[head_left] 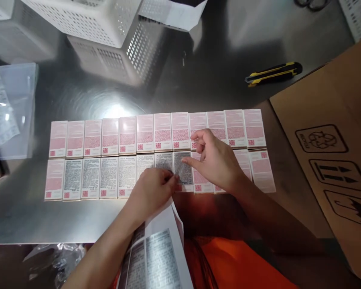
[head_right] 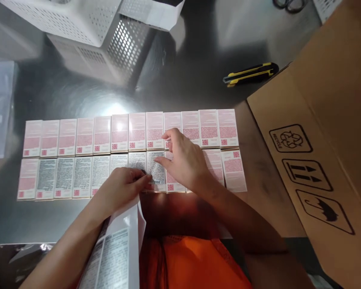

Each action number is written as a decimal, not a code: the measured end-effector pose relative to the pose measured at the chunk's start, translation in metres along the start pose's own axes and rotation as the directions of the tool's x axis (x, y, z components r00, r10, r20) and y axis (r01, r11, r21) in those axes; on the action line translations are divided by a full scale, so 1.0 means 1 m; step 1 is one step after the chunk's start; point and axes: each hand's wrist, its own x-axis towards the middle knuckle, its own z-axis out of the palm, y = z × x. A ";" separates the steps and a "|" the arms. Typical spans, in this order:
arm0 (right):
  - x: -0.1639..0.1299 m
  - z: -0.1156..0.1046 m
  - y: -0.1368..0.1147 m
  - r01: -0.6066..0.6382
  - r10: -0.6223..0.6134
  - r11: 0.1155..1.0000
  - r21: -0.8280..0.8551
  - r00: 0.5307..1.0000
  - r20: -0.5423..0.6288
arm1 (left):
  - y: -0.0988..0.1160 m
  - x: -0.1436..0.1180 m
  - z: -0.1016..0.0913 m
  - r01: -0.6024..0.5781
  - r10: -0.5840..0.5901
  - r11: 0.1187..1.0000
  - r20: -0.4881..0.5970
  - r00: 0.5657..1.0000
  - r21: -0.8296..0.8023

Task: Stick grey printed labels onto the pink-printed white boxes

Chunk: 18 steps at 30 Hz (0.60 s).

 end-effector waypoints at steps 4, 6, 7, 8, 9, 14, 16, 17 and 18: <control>-0.002 -0.005 0.004 0.097 -0.099 0.994 0.044 0.994 0.045 | 0.002 -0.001 0.000 0.013 -0.013 1.000 -0.024 1.000 0.023; -0.001 -0.005 0.007 0.135 -0.138 0.989 0.052 0.989 0.046 | 0.002 0.000 0.000 0.043 -0.042 0.999 -0.032 0.999 0.019; -0.001 -0.004 0.008 0.146 -0.148 0.988 0.053 0.988 0.040 | 0.003 0.000 0.001 0.056 -0.055 0.998 -0.038 0.998 0.020; -0.001 -0.004 0.008 0.150 -0.152 0.987 0.052 0.988 0.032 | 0.004 0.000 0.001 0.060 -0.059 0.998 -0.045 0.997 0.024; -0.001 -0.005 0.008 0.150 -0.151 0.987 0.056 0.988 0.020 | 0.005 -0.001 0.001 0.052 -0.049 0.998 -0.057 0.997 0.038; -0.014 -0.009 -0.001 0.176 -0.176 0.981 0.079 0.984 -0.012 | 0.003 -0.007 0.007 -0.030 0.048 0.986 -0.105 0.993 0.164; -0.017 -0.008 -0.002 0.204 -0.204 0.979 0.008 0.978 -0.039 | -0.005 0.001 0.010 -0.017 0.032 0.985 -0.089 0.996 0.174; -0.016 -0.007 -0.001 0.220 -0.220 0.975 -0.012 0.975 -0.020 | -0.009 0.008 0.011 -0.017 0.034 0.981 -0.082 0.996 0.191; -0.016 -0.006 -0.001 0.227 -0.228 0.973 -0.029 0.974 -0.017 | -0.012 0.015 0.012 -0.039 0.062 0.976 -0.099 0.993 0.215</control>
